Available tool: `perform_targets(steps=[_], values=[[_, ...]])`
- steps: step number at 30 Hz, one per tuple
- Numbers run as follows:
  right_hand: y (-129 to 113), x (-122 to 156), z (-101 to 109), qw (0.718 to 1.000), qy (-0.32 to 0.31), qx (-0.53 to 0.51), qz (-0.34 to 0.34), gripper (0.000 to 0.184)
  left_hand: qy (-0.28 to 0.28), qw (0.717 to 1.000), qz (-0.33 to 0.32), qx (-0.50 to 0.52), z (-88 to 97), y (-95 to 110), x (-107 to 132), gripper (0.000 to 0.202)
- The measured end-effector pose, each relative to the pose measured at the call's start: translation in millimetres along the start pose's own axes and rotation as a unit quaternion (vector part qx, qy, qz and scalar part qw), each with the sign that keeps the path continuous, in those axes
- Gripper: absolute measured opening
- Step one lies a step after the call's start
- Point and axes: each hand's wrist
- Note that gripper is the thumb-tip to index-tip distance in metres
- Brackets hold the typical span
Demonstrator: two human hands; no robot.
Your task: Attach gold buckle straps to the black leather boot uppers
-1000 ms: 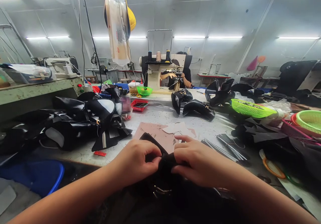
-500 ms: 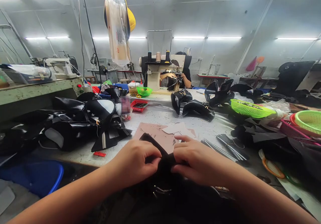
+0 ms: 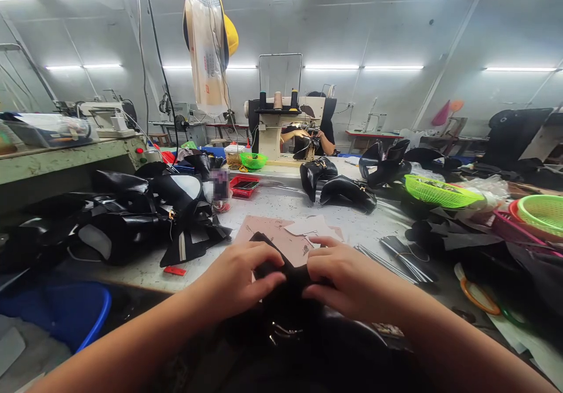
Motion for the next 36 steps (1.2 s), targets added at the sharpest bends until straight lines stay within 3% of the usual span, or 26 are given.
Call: perform_targets(steps=[3, 7, 10, 13, 27, 29, 32, 36], values=[[5.0, 0.3, -1.3, 1.0, 0.026, -0.004, 0.008, 0.022, -0.078, 0.996, 0.021, -0.027, -0.3, -3.6, -3.6, 0.022], [8.2, -0.4, 0.2, 1.0, 0.013, -0.001, -0.006, 0.019, -0.079, 0.996, 0.032, 0.001, -3.0, -7.4, -8.0, 0.006], [9.8, -1.8, 3.0, 0.999, -0.021, 0.007, -0.023, 0.014, -0.082, 0.994, 0.039, 0.064, -3.3, -10.8, -10.8, 0.007], [13.7, -3.7, 3.7, 0.999, -0.018, 0.024, -0.025, 0.016, -0.114, 0.985, 0.053, 0.118, -1.4, -13.6, -14.4, 0.007], [17.3, -5.3, -1.2, 0.997, 0.058, 0.036, 0.029, 0.019, -0.271, 0.95, 0.036, 0.15, 4.8, -20.6, -32.1, 0.036], [16.3, -4.7, -3.1, 0.995, 0.088, 0.041, 0.037, 0.021, -0.259, 0.958, 0.022, 0.118, 6.1, -15.8, -36.3, 0.029], [16.5, -3.9, -2.9, 0.99, 0.128, 0.046, 0.043, 0.024, -0.182, 0.981, 0.004, 0.069, 6.2, -5.8, -42.1, 0.005], [17.6, -2.2, 5.4, 0.994, 0.09, 0.057, 0.019, 0.024, -0.133, 0.984, 0.045, 0.111, 3.4, -2.7, -43.6, 0.02]])
Point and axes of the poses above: each hand's wrist, its own x-axis away from the middle knuckle, its own z-axis out of the back of the hand, y = z × x, and after that the axes turned 10 degrees about y, right-handed
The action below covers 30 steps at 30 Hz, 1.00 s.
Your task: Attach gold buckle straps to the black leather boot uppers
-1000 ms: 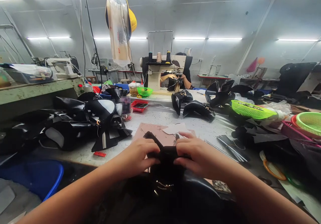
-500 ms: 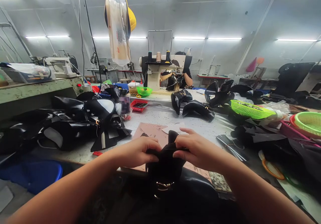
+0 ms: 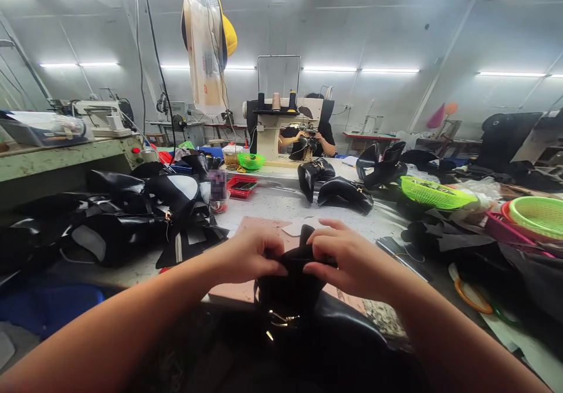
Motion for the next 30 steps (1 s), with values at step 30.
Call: perform_targets(steps=[30], values=[[14.9, -8.4, 13.3, 0.998, 0.035, -0.051, -0.018, 0.025, -0.232, 0.961, -0.065, -0.133, 43.7, 28.4, -39.9, 0.026]])
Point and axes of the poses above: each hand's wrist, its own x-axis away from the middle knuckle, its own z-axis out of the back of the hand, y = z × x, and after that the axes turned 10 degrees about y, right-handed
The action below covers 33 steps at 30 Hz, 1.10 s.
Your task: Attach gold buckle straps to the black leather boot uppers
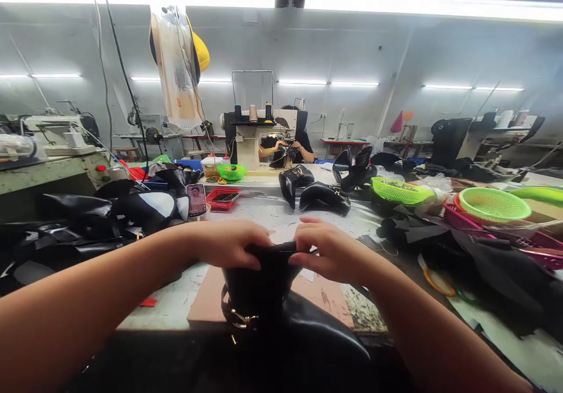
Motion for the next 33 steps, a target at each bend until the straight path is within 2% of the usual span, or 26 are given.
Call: perform_targets(steps=[2, 4, 7, 9, 11, 13, 16, 21, 24, 27, 30, 33], values=[[-5.9, 0.0, -5.7, 0.999, 0.036, 0.007, 0.013, 0.027, -0.019, 1.0, -0.011, -0.017, 2.6, 3.6, -3.3, 0.04], [-12.2, 0.9, -10.6, 0.996, 0.087, 0.028, 0.014, 0.027, -0.007, 0.999, -0.026, -0.044, 3.1, 7.1, -8.5, 0.043], [-15.4, 2.8, -10.9, 0.989, 0.136, 0.051, -0.013, 0.022, 0.066, 0.992, -0.051, -0.09, 0.7, 10.0, -17.1, 0.016], [-10.4, 3.9, -5.0, 0.994, 0.101, 0.014, -0.037, 0.02, 0.103, 0.988, -0.061, -0.095, -1.7, 8.5, -20.6, 0.005], [-1.8, 4.7, 2.6, 0.995, 0.041, -0.06, -0.067, 0.023, 0.115, 0.988, -0.066, -0.075, -3.8, 4.0, -21.0, 0.005], [6.1, 5.0, 7.6, 0.986, 0.012, -0.131, -0.107, 0.026, 0.121, 0.989, -0.069, -0.047, -5.2, -1.5, -18.8, 0.007], [9.3, 4.8, 6.4, 0.974, 0.036, -0.161, -0.153, 0.029, 0.128, 0.989, -0.067, -0.02, -4.8, -4.9, -13.4, 0.011], [-3.1, 3.5, -8.8, 0.976, 0.131, -0.091, -0.15, 0.027, 0.071, 0.994, -0.051, -0.063, -1.6, 8.4, -10.4, 0.018], [-6.5, 4.6, -15.9, 0.965, 0.2, -0.069, -0.157, 0.024, 0.108, 0.988, -0.046, -0.096, -6.3, 14.2, -13.7, 0.005], [0.0, 7.1, -19.1, 0.958, 0.184, -0.165, -0.143, 0.019, 0.153, 0.984, -0.046, -0.073, -14.8, 9.4, -16.7, 0.012], [10.7, 8.9, -21.6, 0.942, 0.139, -0.265, -0.152, 0.017, 0.153, 0.987, -0.019, -0.041, -19.9, 1.5, -16.4, 0.01], [16.3, 8.6, -25.6, 0.926, 0.132, -0.313, -0.167, 0.017, 0.137, 0.99, 0.003, -0.041, -18.3, 0.9, -14.1, 0.012]])
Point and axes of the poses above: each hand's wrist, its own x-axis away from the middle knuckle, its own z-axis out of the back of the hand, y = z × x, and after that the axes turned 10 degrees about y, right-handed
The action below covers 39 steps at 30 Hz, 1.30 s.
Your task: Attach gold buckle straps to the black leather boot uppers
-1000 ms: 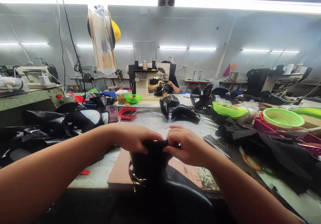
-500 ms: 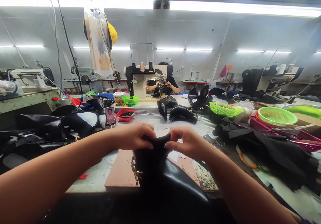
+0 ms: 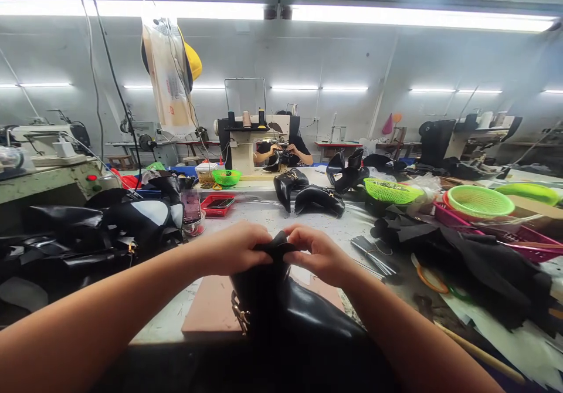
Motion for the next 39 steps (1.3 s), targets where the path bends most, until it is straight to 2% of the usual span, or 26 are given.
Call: perform_targets(steps=[3, 6, 10, 13, 16, 20, 22, 25, 27, 28, 30, 33, 36, 39], values=[[2.0, -0.9, -5.1, 1.0, 0.02, -0.008, -0.003, 0.017, -0.034, 0.999, 0.01, 0.002, 5.7, 5.5, 0.0, 0.019], [3.2, -0.6, -10.8, 0.997, 0.072, 0.005, -0.002, 0.017, -0.059, 0.998, 0.027, 0.012, 7.5, 10.1, -1.2, 0.024], [5.5, 0.8, -12.7, 0.991, 0.126, 0.005, -0.04, 0.025, -0.003, 0.999, 0.039, 0.002, -1.6, 8.3, -2.0, 0.015], [4.8, 1.5, -11.4, 0.995, 0.094, 0.024, -0.038, 0.026, 0.03, 0.998, 0.037, 0.026, -9.7, 3.5, -1.8, 0.017], [3.8, 1.3, -11.3, 0.997, 0.061, 0.01, -0.038, 0.026, 0.017, 0.996, 0.062, 0.064, -11.6, 0.3, -1.4, 0.014], [6.3, 1.3, -13.1, 0.994, 0.099, 0.024, -0.049, 0.025, 0.0, 0.992, 0.06, 0.113, -9.9, 0.9, -0.6, 0.018], [7.9, 1.7, -13.2, 0.993, 0.095, 0.051, -0.046, 0.026, 0.011, 0.992, 0.05, 0.115, -12.0, 2.1, 0.4, 0.022], [8.0, 2.8, -13.1, 0.991, 0.069, 0.11, 0.029, 0.016, 0.083, 0.994, 0.049, 0.042, -18.5, 3.2, 3.6, 0.014], [6.5, 4.6, -14.1, 0.981, 0.08, 0.153, 0.091, 0.023, 0.125, 0.99, 0.071, 0.0, -21.4, 3.6, 6.1, 0.012], [5.6, 5.9, -15.3, 0.971, 0.093, 0.18, 0.126, 0.024, 0.124, 0.989, 0.086, -0.008, -21.7, 4.1, 7.3, 0.012], [4.0, 9.2, -18.7, 0.94, 0.11, 0.241, 0.213, 0.021, 0.074, 0.993, 0.09, -0.005, -20.1, 6.1, 9.3, 0.014], [1.7, 14.6, -23.7, 0.886, 0.094, 0.298, 0.343, 0.015, -0.015, 0.999, 0.016, 0.029, -18.0, 12.5, 13.9, 0.02], [-4.1, 20.9, -24.0, 0.841, 0.045, 0.324, 0.43, 0.026, -0.026, 0.998, -0.003, 0.051, -22.9, 21.0, 25.2, 0.029], [-16.7, 29.2, -18.2, 0.796, -0.014, 0.359, 0.487, 0.034, -0.027, 0.998, 0.022, 0.059, -34.1, 27.7, 43.8, 0.019]])
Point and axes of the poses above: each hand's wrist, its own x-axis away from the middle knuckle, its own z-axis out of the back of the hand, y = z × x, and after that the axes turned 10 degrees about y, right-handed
